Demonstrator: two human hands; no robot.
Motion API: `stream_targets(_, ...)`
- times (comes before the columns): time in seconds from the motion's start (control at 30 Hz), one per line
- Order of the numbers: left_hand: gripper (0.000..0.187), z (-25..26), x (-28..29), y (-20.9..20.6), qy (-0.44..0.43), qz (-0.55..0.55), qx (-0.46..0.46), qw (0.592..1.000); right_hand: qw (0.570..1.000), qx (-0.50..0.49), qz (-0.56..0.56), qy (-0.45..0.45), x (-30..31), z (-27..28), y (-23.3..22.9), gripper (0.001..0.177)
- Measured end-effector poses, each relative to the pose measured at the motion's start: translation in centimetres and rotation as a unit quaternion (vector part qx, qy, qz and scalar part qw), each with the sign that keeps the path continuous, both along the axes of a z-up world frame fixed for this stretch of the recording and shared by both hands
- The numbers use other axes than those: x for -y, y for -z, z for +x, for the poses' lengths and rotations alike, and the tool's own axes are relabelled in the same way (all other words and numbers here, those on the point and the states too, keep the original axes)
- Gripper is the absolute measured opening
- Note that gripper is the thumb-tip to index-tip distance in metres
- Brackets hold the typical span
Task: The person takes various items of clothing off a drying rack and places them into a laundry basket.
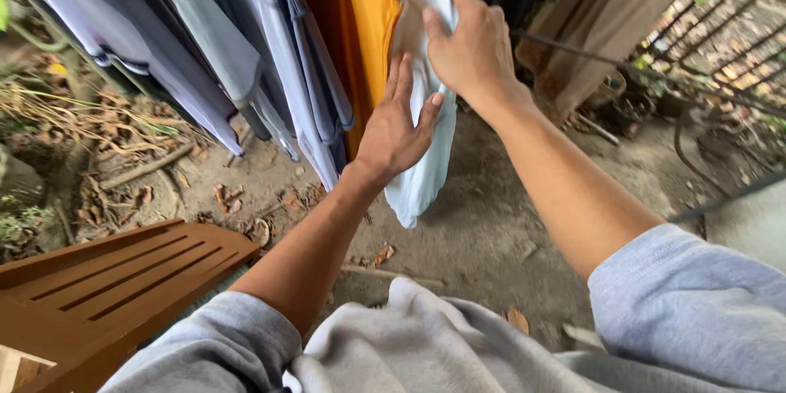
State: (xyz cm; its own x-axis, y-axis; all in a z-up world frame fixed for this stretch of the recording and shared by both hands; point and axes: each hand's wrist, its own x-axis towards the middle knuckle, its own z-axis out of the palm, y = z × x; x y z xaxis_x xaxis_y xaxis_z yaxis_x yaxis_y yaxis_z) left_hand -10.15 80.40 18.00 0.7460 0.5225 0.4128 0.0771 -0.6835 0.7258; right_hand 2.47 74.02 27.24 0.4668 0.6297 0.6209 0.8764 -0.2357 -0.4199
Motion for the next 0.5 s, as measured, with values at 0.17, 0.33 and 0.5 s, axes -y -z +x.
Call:
stream_targets(0.17,0.074,2.0,-1.4,0.5,-0.013,-0.028,0.009,0.999,0.994,-0.106,-0.004,-0.027,-2.2,0.8,-0.7,0.028)
stream_targets(0.33,0.071,3.0,-1.9,-0.2,-0.027,-0.079,-0.015,0.996,0.975,-0.203,0.028,-0.090,-3.4,1.0,-0.4,0.031)
stream_targets(0.5,0.064,4.5,-3.5,-1.3,-0.105,-0.128,-0.100,0.981,0.968,-0.231,0.028,-0.092,-4.2,1.3,-0.7,0.030)
